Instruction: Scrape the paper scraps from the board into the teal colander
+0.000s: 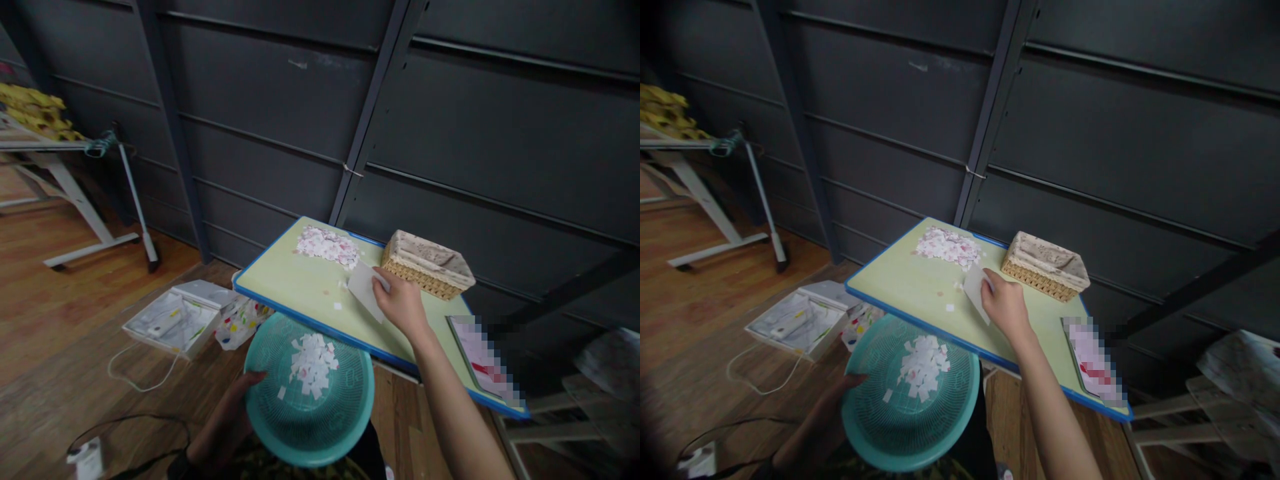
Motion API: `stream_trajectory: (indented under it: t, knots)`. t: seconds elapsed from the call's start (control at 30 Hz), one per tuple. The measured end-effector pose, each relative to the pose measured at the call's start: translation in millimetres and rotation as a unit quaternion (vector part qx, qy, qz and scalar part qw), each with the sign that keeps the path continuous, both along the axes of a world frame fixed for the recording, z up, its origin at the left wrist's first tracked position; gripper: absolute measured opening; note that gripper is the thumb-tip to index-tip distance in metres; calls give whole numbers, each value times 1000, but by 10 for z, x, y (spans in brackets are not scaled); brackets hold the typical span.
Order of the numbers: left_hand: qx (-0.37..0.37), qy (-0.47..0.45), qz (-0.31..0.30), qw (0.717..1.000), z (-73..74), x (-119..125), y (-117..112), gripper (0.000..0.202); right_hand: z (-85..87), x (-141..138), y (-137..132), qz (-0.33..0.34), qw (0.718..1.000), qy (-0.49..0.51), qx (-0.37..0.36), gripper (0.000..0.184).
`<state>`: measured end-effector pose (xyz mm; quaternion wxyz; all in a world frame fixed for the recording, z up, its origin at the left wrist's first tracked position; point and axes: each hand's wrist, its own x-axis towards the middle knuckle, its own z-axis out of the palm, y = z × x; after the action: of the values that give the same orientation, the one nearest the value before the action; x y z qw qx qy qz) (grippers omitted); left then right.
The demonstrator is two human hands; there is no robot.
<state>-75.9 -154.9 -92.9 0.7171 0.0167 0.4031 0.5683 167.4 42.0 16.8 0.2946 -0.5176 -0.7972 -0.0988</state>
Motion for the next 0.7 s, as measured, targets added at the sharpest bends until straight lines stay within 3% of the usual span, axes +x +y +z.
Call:
stream_trajectory:
  t: [0.13,0.27,0.43,0.57,0.7]
  knots:
    - [-18,13,-4,1000,86,20,10,67,55,49,-84,-27,999,-27,8,39]
    - [-13,26,0,1000,152,49,5,70,110,124,-224,6,1000,-15,2,37]
    - [-14,24,4,1000,52,29,12,77,159,192,-452,57,997,41,-43,36]
    - [1,4,-7,1000,-20,1,8,75,110,195,-505,72,991,93,-60,34]
    - [-7,24,-9,1000,76,16,-5,70,1,181,-366,53,991,120,-19,35]
